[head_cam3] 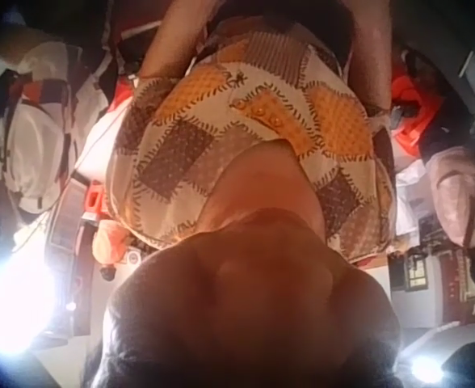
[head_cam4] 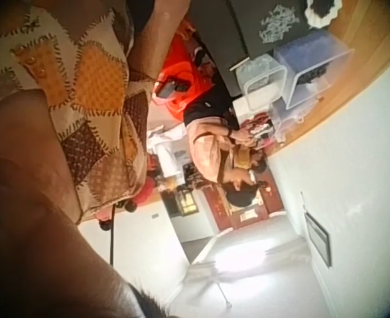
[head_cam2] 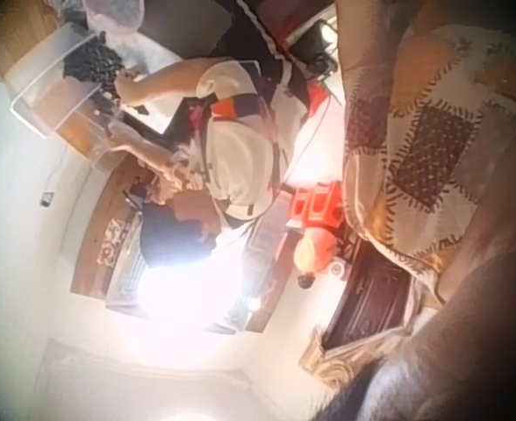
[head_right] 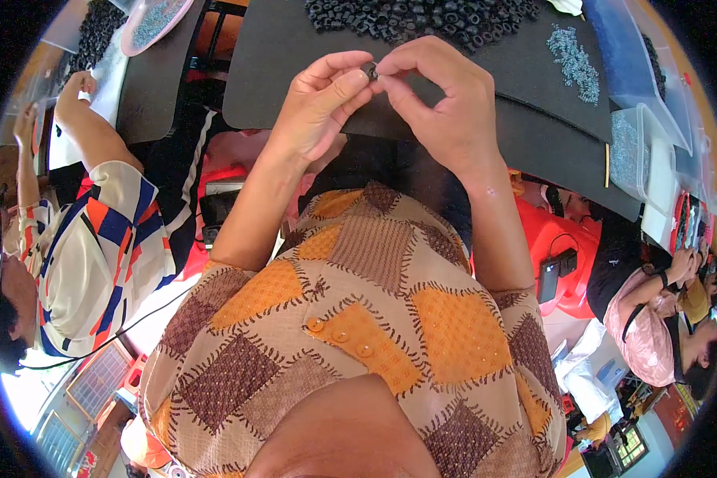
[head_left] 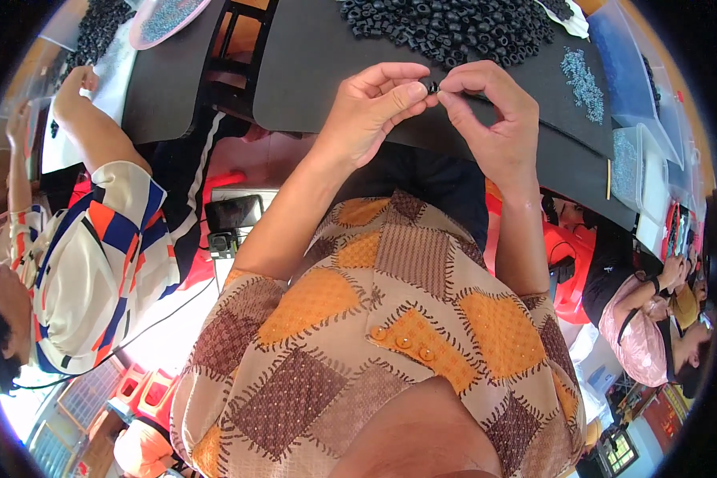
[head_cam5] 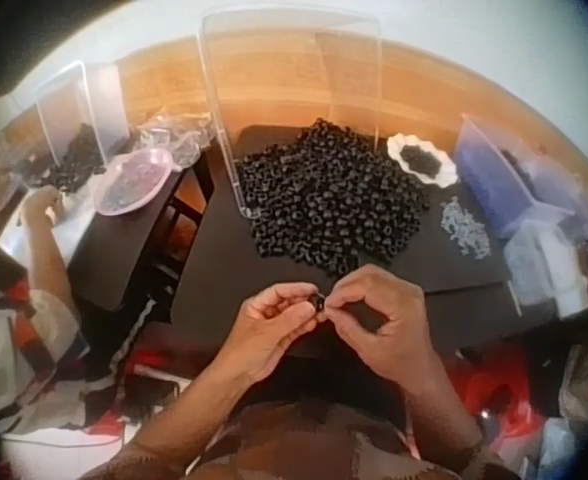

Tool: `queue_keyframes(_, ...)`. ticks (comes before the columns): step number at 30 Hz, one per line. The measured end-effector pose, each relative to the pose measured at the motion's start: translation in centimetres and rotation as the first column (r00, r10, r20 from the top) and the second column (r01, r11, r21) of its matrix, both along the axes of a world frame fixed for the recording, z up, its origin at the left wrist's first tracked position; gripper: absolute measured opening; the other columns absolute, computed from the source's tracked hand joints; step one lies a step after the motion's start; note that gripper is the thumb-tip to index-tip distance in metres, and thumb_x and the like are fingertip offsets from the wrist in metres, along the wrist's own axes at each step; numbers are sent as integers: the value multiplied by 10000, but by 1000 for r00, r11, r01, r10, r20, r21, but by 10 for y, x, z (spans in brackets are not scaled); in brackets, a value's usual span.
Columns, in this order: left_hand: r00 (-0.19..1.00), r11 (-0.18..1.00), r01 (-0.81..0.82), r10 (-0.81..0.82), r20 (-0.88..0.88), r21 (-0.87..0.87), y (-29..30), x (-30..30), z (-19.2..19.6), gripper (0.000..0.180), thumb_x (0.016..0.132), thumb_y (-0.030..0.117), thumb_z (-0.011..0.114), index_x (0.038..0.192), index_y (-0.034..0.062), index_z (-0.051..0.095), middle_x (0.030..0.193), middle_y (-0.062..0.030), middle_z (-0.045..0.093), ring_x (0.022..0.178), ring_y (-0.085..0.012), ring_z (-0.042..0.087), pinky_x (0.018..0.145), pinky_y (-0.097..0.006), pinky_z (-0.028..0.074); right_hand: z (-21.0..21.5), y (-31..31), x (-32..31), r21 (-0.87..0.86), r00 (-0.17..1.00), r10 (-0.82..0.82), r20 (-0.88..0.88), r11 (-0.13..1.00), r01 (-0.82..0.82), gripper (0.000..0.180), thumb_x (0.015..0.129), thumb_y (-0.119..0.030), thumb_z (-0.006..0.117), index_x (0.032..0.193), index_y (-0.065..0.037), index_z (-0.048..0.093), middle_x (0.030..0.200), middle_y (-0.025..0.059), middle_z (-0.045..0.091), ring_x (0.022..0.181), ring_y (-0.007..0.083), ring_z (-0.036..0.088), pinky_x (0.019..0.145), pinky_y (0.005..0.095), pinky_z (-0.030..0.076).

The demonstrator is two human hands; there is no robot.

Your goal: The person assembles small black plastic components by hand at a workstation.

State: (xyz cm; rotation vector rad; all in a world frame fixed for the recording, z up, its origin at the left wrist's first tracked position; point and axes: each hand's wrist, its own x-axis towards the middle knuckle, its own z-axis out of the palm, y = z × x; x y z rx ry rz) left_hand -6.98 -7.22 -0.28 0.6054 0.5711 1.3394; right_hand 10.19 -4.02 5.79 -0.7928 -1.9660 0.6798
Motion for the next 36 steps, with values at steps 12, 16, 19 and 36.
queue_keyframes(12, 993, 999, -41, 43, -114, 17, -4, -10, -3, 257, 882, 87, 692, 1111, -10, 628, 969, -96, 680, 892, -161, 682, 785, -256, 566, -5, 1, -11, 69, 998, -17, 66, 998, 13, 146, 714, -5, 753, 841, -26, 683, 820, 56, 665, 759, 182, 659, 686, 268, 515)
queue_keyframes(16, 1000, 1000, -22, 22, -12, -11, -4, -15, -3, 237, 907, 69, 650, 1131, -2, 622, 977, -95, 673, 868, -169, 679, 818, -245, 569, -10, 5, -6, 5, 998, -51, -33, 999, 52, 128, 745, -4, 739, 861, -34, 696, 829, 57, 666, 747, 157, 650, 676, 257, 508)
queue_keyframes(19, 981, 997, 25, -11, 196, -69, -1, -28, -4, 242, 923, 78, 629, 1149, -2, 603, 1013, -110, 661, 900, -168, 668, 828, -227, 569, -20, 21, 9, 52, 986, -157, 53, 987, 154, 101, 779, -10, 718, 876, -32, 700, 837, 55, 666, 731, 139, 641, 664, 252, 501)
queue_keyframes(36, 932, 997, 79, -76, 353, 6, 9, -34, -16, 260, 939, 38, 584, 1198, 18, 567, 1172, -162, 597, 1037, -202, 629, 872, -237, 565, -34, 51, -6, 361, 805, -325, 497, 921, 148, 167, 749, -125, 746, 902, -84, 692, 902, 64, 609, 884, 269, 604, 778, 359, 493)
